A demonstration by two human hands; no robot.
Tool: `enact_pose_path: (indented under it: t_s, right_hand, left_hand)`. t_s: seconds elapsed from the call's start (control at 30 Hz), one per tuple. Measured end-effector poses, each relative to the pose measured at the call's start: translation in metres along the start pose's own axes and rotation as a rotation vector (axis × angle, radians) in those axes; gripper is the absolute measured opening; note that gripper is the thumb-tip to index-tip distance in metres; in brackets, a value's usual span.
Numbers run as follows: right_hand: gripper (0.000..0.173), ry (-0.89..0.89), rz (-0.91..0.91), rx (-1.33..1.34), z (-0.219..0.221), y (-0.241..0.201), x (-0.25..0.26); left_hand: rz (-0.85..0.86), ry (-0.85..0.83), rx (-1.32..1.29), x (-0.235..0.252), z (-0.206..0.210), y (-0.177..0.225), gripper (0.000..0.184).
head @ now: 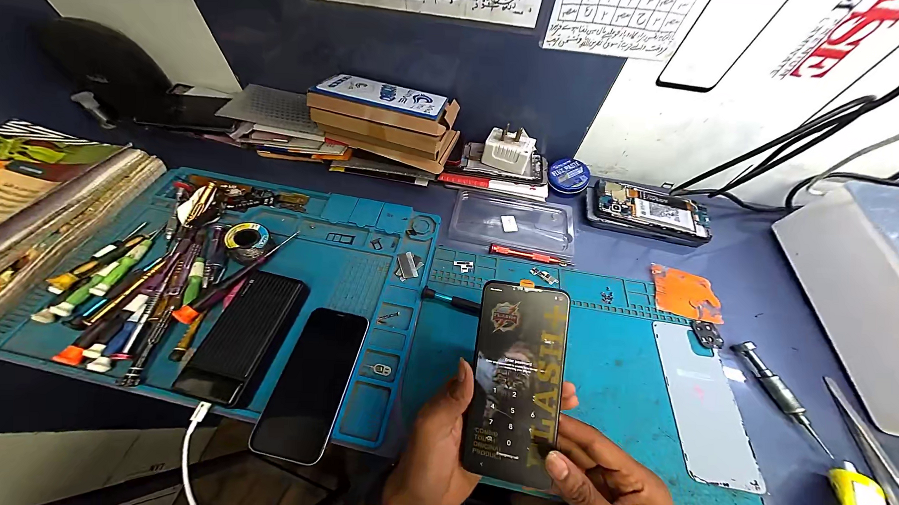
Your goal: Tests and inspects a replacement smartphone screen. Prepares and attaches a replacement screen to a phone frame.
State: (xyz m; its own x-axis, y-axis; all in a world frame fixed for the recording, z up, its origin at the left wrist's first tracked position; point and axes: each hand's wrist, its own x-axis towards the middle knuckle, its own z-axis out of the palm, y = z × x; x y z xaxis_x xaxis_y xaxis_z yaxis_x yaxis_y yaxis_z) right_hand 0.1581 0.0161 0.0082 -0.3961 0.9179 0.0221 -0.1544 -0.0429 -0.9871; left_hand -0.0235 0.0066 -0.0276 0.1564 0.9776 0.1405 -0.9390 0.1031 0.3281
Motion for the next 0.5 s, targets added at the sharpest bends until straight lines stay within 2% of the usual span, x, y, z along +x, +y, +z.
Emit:
enact_pose_path:
  t_s: [0.13,0.27,0.5]
  right_hand:
    - [0.022,0.165,-0.187,-0.334,-0.006,0.008,-0.005]
    - [0.019,0.287,-0.37,-0.511,-0.008,0.021,-0.01]
    - [0.04,0.205,-0.565,-0.872,0.01,0.04,-0.025]
  left_hand:
    - [-0.02,0.062,-0.006,-0.003,0.0,0.001,0.06]
    - [-0.04,0.017,-0.034,-0.001,0.0,0.003,0.062]
    - [-0.04,0.01,-0.041,0.0,0.001,0.004,0.063]
